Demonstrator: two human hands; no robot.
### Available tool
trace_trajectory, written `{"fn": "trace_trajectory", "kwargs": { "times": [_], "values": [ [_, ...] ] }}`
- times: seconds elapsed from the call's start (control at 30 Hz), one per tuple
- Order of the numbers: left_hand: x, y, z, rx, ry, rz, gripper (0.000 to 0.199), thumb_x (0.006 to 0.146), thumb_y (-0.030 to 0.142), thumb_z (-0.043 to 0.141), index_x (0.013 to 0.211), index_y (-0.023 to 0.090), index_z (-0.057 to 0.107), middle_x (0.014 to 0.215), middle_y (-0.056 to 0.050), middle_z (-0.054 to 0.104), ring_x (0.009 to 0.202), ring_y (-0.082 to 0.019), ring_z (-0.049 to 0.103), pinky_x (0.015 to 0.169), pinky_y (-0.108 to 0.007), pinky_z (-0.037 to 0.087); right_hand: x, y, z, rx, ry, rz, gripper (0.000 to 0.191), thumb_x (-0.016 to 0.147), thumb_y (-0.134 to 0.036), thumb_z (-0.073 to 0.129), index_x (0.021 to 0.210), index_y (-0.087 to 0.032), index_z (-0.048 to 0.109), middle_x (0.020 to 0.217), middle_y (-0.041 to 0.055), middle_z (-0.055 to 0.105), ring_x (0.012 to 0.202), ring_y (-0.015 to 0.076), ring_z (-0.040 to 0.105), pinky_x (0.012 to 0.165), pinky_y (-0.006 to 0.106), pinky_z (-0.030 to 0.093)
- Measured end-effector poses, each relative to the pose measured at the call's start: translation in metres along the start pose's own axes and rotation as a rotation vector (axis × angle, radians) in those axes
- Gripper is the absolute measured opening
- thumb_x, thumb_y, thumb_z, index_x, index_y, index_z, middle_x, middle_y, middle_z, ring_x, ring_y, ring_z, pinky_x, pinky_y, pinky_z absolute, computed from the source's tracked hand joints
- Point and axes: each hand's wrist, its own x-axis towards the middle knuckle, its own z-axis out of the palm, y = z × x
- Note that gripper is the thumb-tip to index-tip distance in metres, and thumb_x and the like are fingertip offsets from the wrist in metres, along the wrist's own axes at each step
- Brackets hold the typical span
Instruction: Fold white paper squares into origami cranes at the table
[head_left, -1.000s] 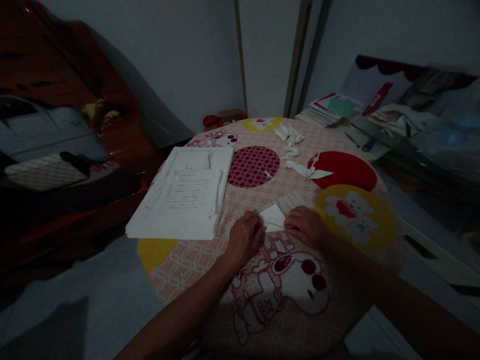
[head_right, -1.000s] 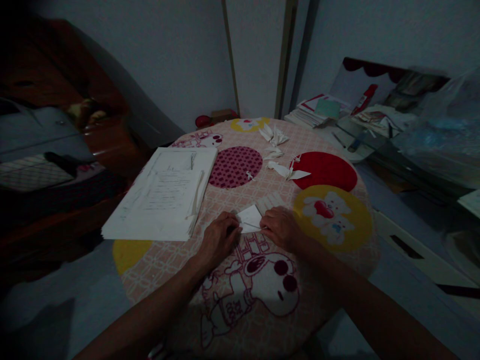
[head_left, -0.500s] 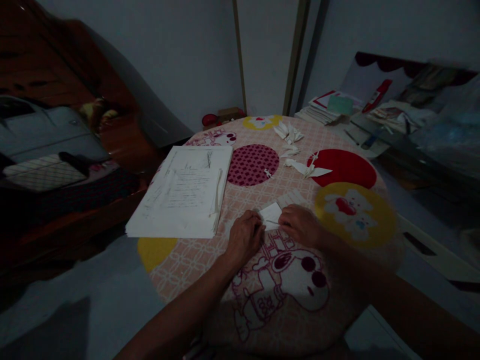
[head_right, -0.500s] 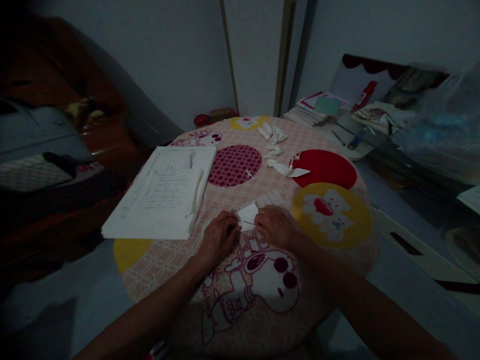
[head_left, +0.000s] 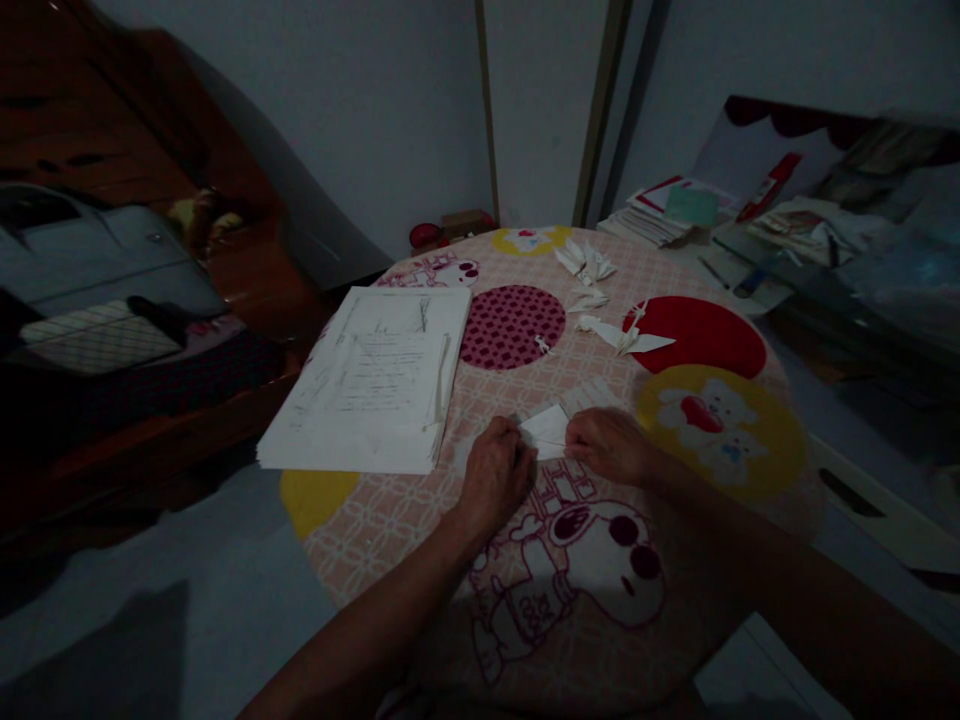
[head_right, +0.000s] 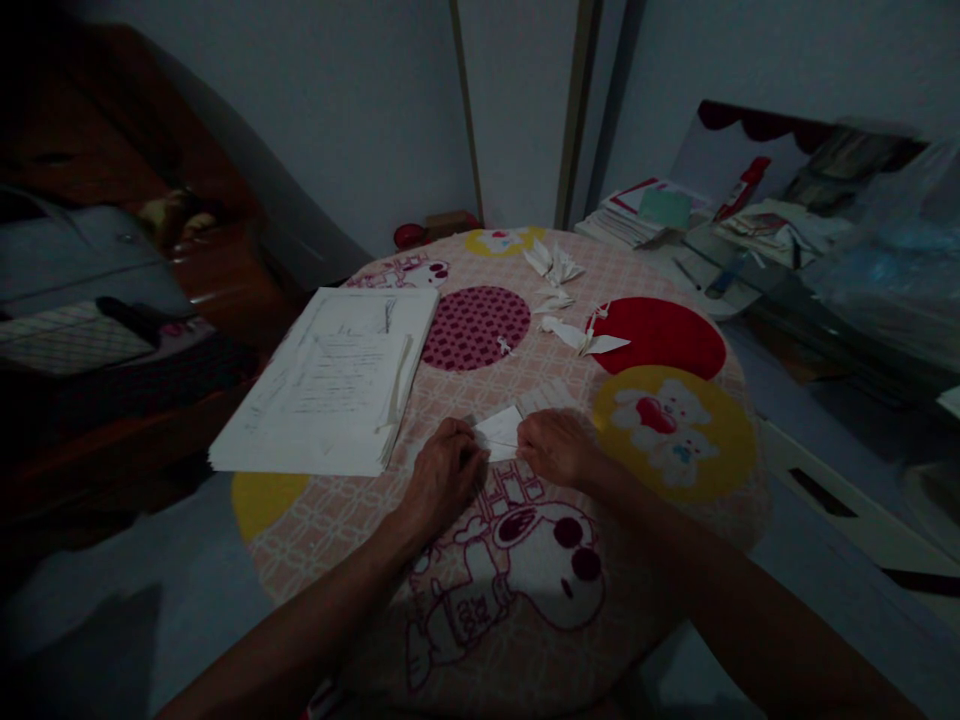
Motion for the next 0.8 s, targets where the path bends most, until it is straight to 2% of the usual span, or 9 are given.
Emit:
{"fn": "trace_trajectory", "kwargs": {
  "times": [0.2, 0.6, 0.8],
  "values": [
    [0.004, -0.001, -0.002, 0.004, -0.008, -0.064, 0.016, 0.083, 0.019, 0.063, 0.068, 0.016, 0.062, 0.088, -0.005, 0.056, 0.083, -0.018, 0.058, 0.076, -0.032, 0.049, 0.006, -0.013, -0.014, -0.030, -0.088, 0.116, 0.011, 0.080, -0.019, 0.062, 0.072, -0.018, 0.069, 0.076, 0.0067, 0.069, 0.071, 0.0173, 0.060, 0.061, 0.028, 0.031],
    [0.001, -0.003, -0.002, 0.018, 0.069, -0.112, 0.013, 0.077, 0.027, 0.074, 0.067, 0.019, 0.069, 0.087, -0.005, 0.060, 0.084, -0.020, 0.057, 0.080, -0.036, 0.048, 0.009, -0.007, -0.007, 0.011, -0.048, 0.141, 0.008, 0.076, -0.018, 0.065, 0.072, -0.017, 0.071, 0.075, 0.0061, 0.069, 0.069, 0.0164, 0.059, 0.061, 0.028, 0.033],
    [0.002, -0.002, -0.001, 0.038, 0.067, -0.127, 0.015, 0.078, 0.027, 0.072, 0.066, 0.019, 0.068, 0.086, -0.004, 0.061, 0.084, -0.020, 0.057, 0.079, -0.036, 0.046, 0.008, -0.012, -0.011, 0.025, -0.043, 0.143, 0.015, 0.082, -0.023, 0.063, 0.070, -0.018, 0.072, 0.075, 0.0071, 0.070, 0.070, 0.0164, 0.060, 0.062, 0.028, 0.034]
  ]
}}
